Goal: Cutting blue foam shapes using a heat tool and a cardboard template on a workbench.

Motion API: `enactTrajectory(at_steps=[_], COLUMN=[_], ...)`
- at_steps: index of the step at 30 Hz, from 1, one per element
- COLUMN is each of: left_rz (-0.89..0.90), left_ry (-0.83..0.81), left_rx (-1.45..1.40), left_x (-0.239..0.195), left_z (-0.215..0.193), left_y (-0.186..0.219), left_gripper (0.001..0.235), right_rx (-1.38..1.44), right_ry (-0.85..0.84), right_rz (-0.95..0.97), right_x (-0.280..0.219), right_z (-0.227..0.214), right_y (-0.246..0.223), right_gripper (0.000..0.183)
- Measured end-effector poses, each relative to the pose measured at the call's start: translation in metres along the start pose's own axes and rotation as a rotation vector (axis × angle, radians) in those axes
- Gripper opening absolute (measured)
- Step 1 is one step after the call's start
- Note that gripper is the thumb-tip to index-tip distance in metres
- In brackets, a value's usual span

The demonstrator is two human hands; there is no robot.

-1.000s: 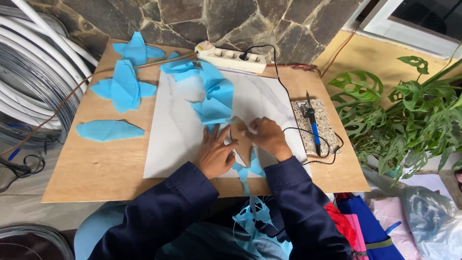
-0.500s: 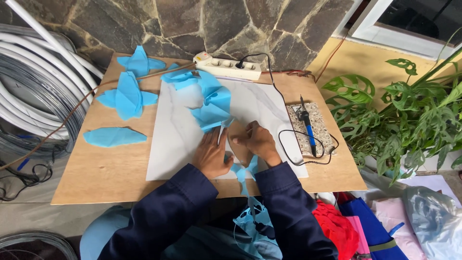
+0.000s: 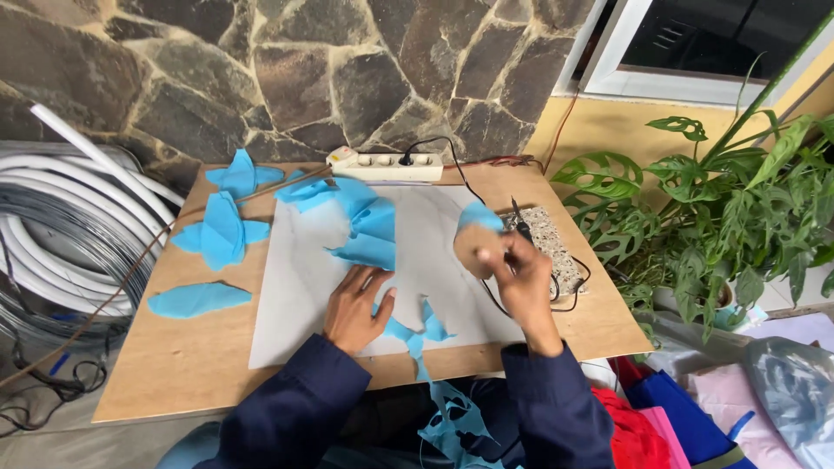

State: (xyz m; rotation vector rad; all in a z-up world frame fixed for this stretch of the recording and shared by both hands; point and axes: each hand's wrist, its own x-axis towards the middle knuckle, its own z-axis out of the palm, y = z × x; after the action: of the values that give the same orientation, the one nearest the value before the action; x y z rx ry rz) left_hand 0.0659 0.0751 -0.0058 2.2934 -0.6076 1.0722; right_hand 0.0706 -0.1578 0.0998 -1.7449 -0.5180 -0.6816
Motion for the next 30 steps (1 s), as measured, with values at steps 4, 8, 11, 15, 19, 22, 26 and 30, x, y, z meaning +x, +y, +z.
enactTrajectory(at_steps=[4,8,11,15,19,22,26,30], left_rz=[-0.228,-0.345,-0.314,-0.23,-0.104,-0.474,-0.76,-0.8], left_ry=[0.053,-0.209,-0.335,-0.356,-0.134,-0.044,0.27,0.466], left_rx=[-0.396,-1.03,-1.106,-1.015,-0.877,-1.008,-1.04,-0.718], left_x=[0.03,0.042,0.05,0.053,0.048,0.034,0.02,0.007], left_z=[-0.053,-0.083,-0.097,-0.1,-0.094,-0.084,-0.082,-0.124], left_y=[0.037,0.066,0.081,0.091,0.089,0.07,0.025,-0.031], left_gripper=[0.02,0.038,0.032,0.023,0.015,0.042,0.016,0.022], right_rx=[-0.208,-0.282,-0.265,-0.149,-0.127,-0.13,0.212,0.4], right_ry=[-0.063,-0.143,-0.206,-0.293,-0.308,-0.265,-0.182,-0.192], right_rz=[-0.308,-0.529,-0.603,-0.593,-0.54,-0.512,-0.457,-0.489], right_x=[-0.028,-0.045,-0.049,-0.051,-0.061,-0.078,-0.099,-0.109], right_z=[-0.001,0.0,0.004,0.014,0.023,0.03,0.026,0.0], right_y=[-0.062,-0.075,-0.081,-0.078,-0.082,-0.077,-0.063,-0.034], right_gripper=[0.003,0.007,0.015,0.027,0.032,0.034,0.023,0.015])
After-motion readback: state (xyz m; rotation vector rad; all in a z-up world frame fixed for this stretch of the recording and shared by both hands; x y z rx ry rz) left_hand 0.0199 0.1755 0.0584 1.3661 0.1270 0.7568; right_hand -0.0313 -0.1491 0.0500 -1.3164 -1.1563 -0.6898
